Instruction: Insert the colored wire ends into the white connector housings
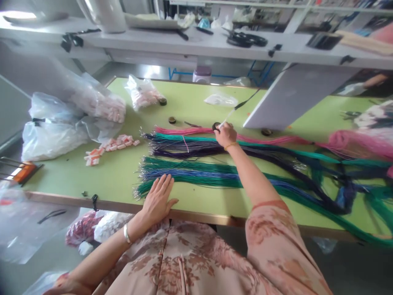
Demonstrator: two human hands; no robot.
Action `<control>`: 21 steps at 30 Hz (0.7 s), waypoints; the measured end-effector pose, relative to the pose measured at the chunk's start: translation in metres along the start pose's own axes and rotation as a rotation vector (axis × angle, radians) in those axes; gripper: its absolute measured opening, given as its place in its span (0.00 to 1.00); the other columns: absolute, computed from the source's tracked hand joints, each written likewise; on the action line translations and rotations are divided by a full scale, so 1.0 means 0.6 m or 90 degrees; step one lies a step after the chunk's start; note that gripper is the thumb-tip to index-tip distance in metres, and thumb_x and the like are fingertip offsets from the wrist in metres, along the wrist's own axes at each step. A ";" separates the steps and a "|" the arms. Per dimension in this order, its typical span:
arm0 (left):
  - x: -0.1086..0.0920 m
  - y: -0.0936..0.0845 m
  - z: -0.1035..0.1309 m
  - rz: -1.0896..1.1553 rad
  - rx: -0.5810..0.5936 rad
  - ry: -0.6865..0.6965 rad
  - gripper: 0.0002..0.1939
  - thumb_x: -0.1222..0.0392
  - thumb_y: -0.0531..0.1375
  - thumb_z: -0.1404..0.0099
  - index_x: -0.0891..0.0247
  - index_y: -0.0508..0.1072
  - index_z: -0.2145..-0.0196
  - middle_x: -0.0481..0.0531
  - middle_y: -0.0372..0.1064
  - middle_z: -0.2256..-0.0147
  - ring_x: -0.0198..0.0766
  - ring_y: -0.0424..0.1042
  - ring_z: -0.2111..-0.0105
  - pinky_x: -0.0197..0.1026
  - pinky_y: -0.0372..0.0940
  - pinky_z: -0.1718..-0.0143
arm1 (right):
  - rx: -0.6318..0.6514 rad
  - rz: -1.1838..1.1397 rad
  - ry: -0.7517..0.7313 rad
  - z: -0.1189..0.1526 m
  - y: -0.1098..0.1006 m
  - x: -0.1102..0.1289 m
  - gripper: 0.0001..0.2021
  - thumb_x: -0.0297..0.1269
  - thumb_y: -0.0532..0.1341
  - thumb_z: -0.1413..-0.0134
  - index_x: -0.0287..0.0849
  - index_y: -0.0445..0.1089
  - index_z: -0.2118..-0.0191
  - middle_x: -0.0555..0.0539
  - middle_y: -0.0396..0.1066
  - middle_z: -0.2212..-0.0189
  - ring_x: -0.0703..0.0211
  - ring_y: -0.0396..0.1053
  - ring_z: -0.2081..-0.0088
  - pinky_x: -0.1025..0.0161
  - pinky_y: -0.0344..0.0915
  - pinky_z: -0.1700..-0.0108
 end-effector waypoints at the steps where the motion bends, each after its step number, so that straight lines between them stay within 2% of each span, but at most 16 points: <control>1: -0.005 0.003 0.002 0.007 0.010 -0.001 0.35 0.48 0.54 0.33 0.68 0.56 0.34 0.64 0.53 0.34 0.55 0.52 0.33 0.57 0.50 0.34 | 0.009 0.004 0.030 -0.025 0.022 -0.004 0.16 0.43 0.55 0.42 0.37 0.76 0.60 0.34 0.71 0.57 0.41 0.64 0.54 0.46 0.65 0.53; 4: -0.012 0.009 0.007 0.031 0.035 -0.014 0.36 0.47 0.55 0.34 0.70 0.57 0.34 0.66 0.52 0.33 0.57 0.51 0.33 0.58 0.50 0.34 | 0.088 0.006 0.078 -0.079 0.074 -0.007 0.17 0.42 0.55 0.41 0.34 0.76 0.60 0.33 0.70 0.57 0.43 0.65 0.55 0.45 0.64 0.51; 7: -0.009 0.010 0.008 0.063 0.031 -0.016 0.36 0.47 0.54 0.33 0.68 0.55 0.33 0.66 0.52 0.33 0.58 0.49 0.32 0.60 0.49 0.34 | 0.101 -0.005 0.060 -0.086 0.076 0.024 0.21 0.45 0.54 0.38 0.29 0.74 0.57 0.29 0.68 0.55 0.42 0.65 0.53 0.43 0.61 0.48; 9: -0.002 0.009 0.008 0.080 0.021 -0.022 0.37 0.46 0.54 0.33 0.67 0.53 0.33 0.67 0.52 0.33 0.59 0.47 0.32 0.63 0.48 0.34 | 0.077 -0.021 -0.005 -0.059 0.054 0.075 0.24 0.48 0.52 0.37 0.29 0.72 0.52 0.28 0.67 0.52 0.40 0.64 0.50 0.42 0.59 0.47; 10: 0.001 0.009 0.008 0.086 0.018 -0.023 0.37 0.46 0.54 0.33 0.67 0.52 0.32 0.67 0.52 0.33 0.59 0.46 0.31 0.64 0.47 0.34 | 0.087 -0.042 -0.074 -0.036 0.043 0.110 0.25 0.49 0.51 0.36 0.31 0.71 0.50 0.29 0.67 0.52 0.40 0.64 0.49 0.43 0.59 0.46; 13: 0.006 0.010 0.009 0.105 0.030 -0.004 0.36 0.46 0.54 0.33 0.65 0.53 0.32 0.66 0.51 0.33 0.59 0.46 0.32 0.66 0.45 0.34 | 0.196 -0.142 -0.333 0.058 0.025 0.222 0.28 0.54 0.52 0.37 0.39 0.67 0.42 0.37 0.66 0.44 0.46 0.63 0.44 0.50 0.59 0.43; 15: 0.008 0.009 0.013 0.119 0.046 0.016 0.35 0.47 0.54 0.33 0.64 0.57 0.33 0.65 0.51 0.33 0.60 0.46 0.32 0.67 0.45 0.34 | 0.245 -0.138 -0.432 0.114 0.028 0.270 0.30 0.57 0.53 0.38 0.44 0.63 0.38 0.39 0.61 0.38 0.45 0.59 0.39 0.48 0.55 0.40; 18: 0.016 0.003 0.020 0.147 0.073 0.042 0.32 0.48 0.55 0.34 0.62 0.60 0.35 0.65 0.51 0.33 0.60 0.45 0.31 0.68 0.44 0.34 | 0.258 -0.080 -0.442 0.146 0.054 0.292 0.28 0.55 0.51 0.35 0.47 0.63 0.37 0.38 0.55 0.34 0.42 0.54 0.36 0.44 0.48 0.38; 21: 0.030 -0.005 0.023 0.182 0.114 0.081 0.32 0.51 0.56 0.34 0.59 0.60 0.35 0.62 0.50 0.32 0.59 0.44 0.31 0.68 0.44 0.35 | 0.239 -0.062 -0.393 0.131 0.083 0.285 0.26 0.53 0.48 0.33 0.47 0.65 0.38 0.39 0.55 0.34 0.44 0.55 0.36 0.46 0.48 0.39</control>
Point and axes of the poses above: each hand's wrist, its own z-axis away from the middle knuckle, its own y-axis out of the palm, x = y × z, the point moved 5 cm from there along -z, towards the middle knuckle
